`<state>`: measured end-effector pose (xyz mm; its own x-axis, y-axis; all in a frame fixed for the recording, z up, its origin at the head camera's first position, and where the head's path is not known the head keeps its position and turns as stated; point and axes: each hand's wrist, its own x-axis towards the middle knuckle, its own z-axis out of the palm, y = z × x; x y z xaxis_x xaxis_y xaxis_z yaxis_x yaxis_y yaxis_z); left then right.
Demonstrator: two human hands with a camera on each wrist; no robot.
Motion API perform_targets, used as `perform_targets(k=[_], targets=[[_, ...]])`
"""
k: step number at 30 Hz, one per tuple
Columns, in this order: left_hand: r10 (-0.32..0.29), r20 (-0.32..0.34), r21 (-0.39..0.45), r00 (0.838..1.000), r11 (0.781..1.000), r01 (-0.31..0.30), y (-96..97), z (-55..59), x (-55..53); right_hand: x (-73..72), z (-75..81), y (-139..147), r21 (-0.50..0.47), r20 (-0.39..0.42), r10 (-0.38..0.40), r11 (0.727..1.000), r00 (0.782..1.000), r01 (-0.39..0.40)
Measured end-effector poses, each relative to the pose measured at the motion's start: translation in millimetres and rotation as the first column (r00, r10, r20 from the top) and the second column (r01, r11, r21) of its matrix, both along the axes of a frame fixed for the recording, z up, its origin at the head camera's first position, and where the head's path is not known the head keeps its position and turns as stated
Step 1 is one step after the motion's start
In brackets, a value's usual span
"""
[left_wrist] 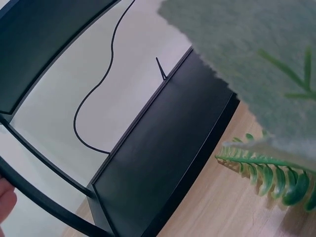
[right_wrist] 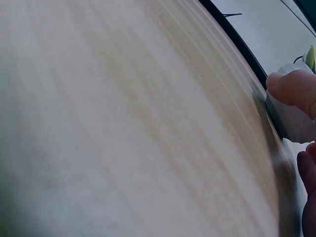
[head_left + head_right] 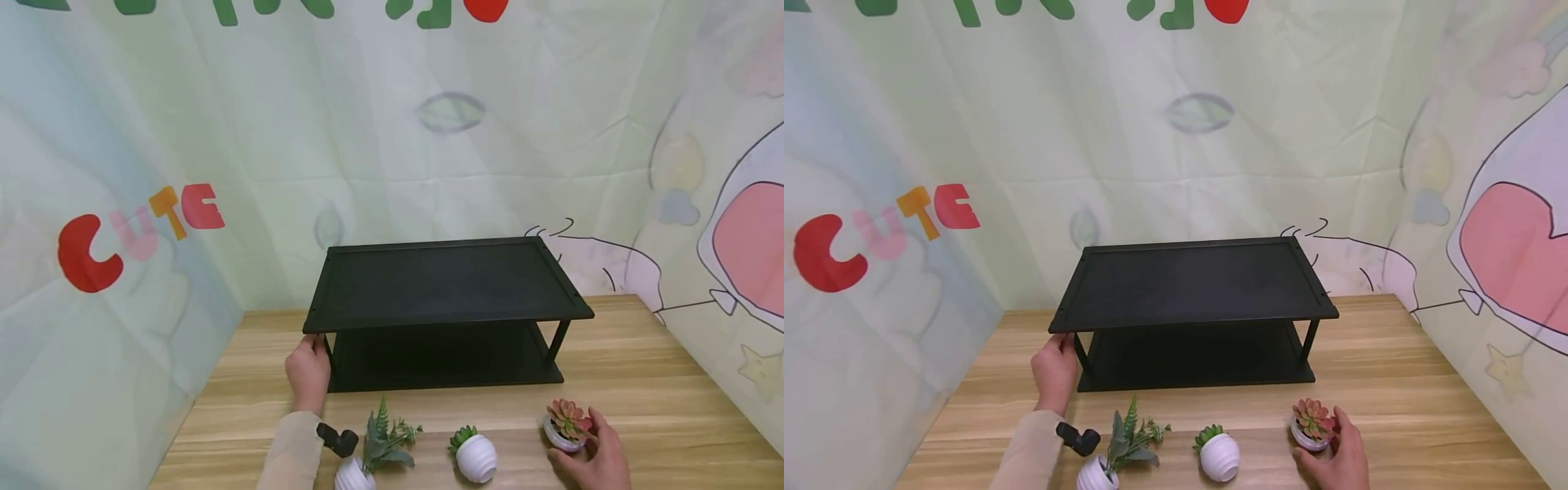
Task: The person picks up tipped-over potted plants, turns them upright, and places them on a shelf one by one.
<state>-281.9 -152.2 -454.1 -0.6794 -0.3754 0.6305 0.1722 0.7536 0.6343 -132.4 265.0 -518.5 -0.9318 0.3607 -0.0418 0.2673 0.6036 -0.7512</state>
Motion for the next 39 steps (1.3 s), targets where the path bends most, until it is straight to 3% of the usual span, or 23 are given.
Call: perform_targets(k=[6, 11, 21, 27, 32, 39], targets=[[0.005, 0.011, 0.001, 1.000, 1.000, -0.005, 0.3, 0.1, 0.7, 1.7, -2.5, -0.3, 0.031, -0.056, -0.001, 1.000, 0.998, 0.003], [-0.003, 0.032, 0.008, 0.999, 1.000, 0.003, 0.3, 1.0, 1.0, 1.1, -3.1, -2.1, 0.042, -0.058, -0.023, 0.999, 0.998, 0.026], [-0.012, 0.043, 0.009, 0.999, 1.000, 0.012, 1.0, 1.0, -0.4, 1.4, -5.2, -7.1, 0.057, -0.104, -0.146, 0.987, 0.984, 0.152], [0.009, 0.024, -0.002, 1.000, 1.000, -0.008, -1.5, -1.6, 0.6, -0.4, 1.9, -9.0, 0.077, -0.162, -0.106, 0.990, 0.981, 0.119], [0.007, 0.028, -0.015, 1.000, 1.000, -0.007, -3.5, -3.1, 0.7, -0.5, 6.3, -10.3, 0.078, -0.239, -0.102, 0.989, 0.966, 0.124], [-0.005, 0.028, 0.002, 1.000, 1.000, 0.005, -1.9, -5.1, -3.2, -5.6, 15.1, -4.9, 0.042, -0.133, -0.082, 0.995, 0.988, 0.088]])
